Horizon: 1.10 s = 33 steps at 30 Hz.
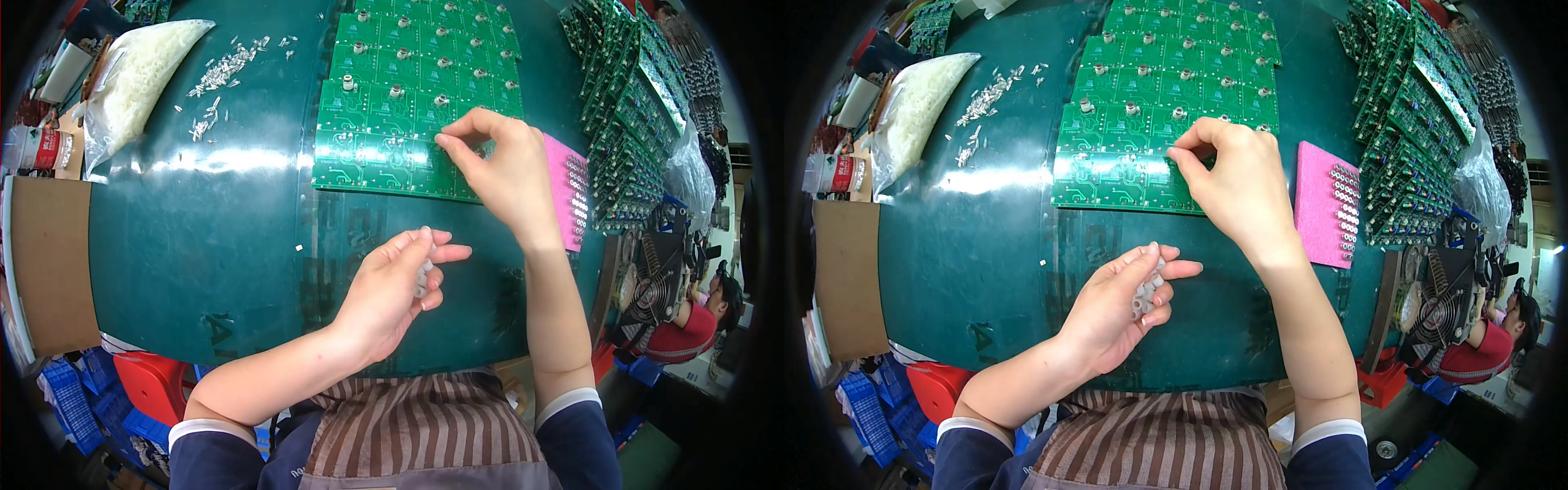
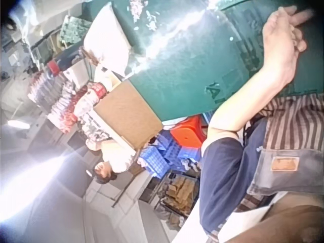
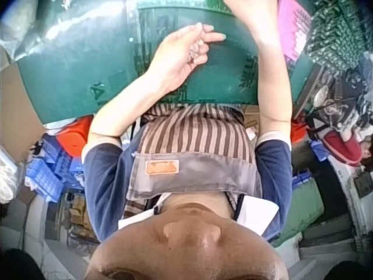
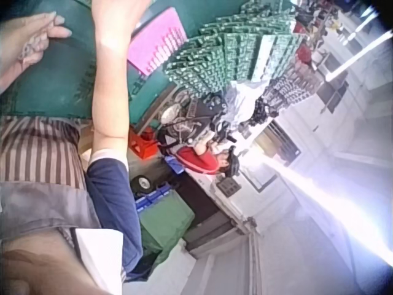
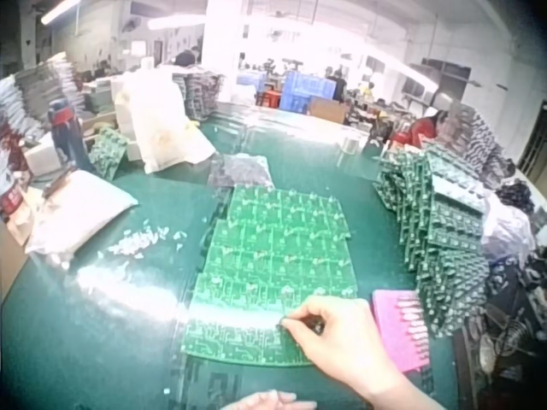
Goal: The person inserts small electronic components into holes on a circuit board panel by hand. They then tie a plastic bag of parts, place a cardboard sheet over the circuit board panel, and flip it over.
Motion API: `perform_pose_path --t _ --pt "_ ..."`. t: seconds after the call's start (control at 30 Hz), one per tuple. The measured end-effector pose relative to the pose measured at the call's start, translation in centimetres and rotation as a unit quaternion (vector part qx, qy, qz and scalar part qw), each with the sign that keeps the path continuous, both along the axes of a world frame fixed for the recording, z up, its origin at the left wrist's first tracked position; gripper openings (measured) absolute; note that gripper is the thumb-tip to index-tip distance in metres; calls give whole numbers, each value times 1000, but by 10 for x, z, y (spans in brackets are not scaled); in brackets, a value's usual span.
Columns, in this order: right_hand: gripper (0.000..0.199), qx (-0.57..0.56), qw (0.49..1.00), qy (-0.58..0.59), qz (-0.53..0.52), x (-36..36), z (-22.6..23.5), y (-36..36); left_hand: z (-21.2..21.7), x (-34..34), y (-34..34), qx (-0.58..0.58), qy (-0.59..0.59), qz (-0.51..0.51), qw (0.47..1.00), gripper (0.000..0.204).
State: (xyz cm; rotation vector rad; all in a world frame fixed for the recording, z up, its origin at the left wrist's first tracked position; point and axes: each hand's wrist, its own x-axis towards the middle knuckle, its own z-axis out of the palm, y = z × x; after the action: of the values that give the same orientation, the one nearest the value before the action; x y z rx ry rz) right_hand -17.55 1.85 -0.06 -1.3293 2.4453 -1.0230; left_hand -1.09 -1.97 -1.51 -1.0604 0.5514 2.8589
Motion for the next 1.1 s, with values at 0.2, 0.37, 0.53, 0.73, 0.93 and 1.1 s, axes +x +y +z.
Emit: perform_pose_path --t 0.2,0.37,0.53,0.73,0.93,1.1 --pt "7 -12 1000 19 -10 8 -1 -2 -2 1 0 5 -10 11 1000 30" --pt "8 -32 998 35 -32 13 -12 4 -3 1 0 5 6 9 1000 35" --pt "10 -56 993 99 -5 12 -20 11 1 0 1 -24 -4 9 1000 35" --pt "9 -107 973 167 -116 -30 -13 53 1 2 1 -35 -10 5 999 35" --pt "10 62 956 195 -211 -71 -14 107 -1 3 3 -32 -1 -9 999 35" --pt "4 26 947 226 -226 -69 -15 107 2 0 1 -40 6 -16 999 34"
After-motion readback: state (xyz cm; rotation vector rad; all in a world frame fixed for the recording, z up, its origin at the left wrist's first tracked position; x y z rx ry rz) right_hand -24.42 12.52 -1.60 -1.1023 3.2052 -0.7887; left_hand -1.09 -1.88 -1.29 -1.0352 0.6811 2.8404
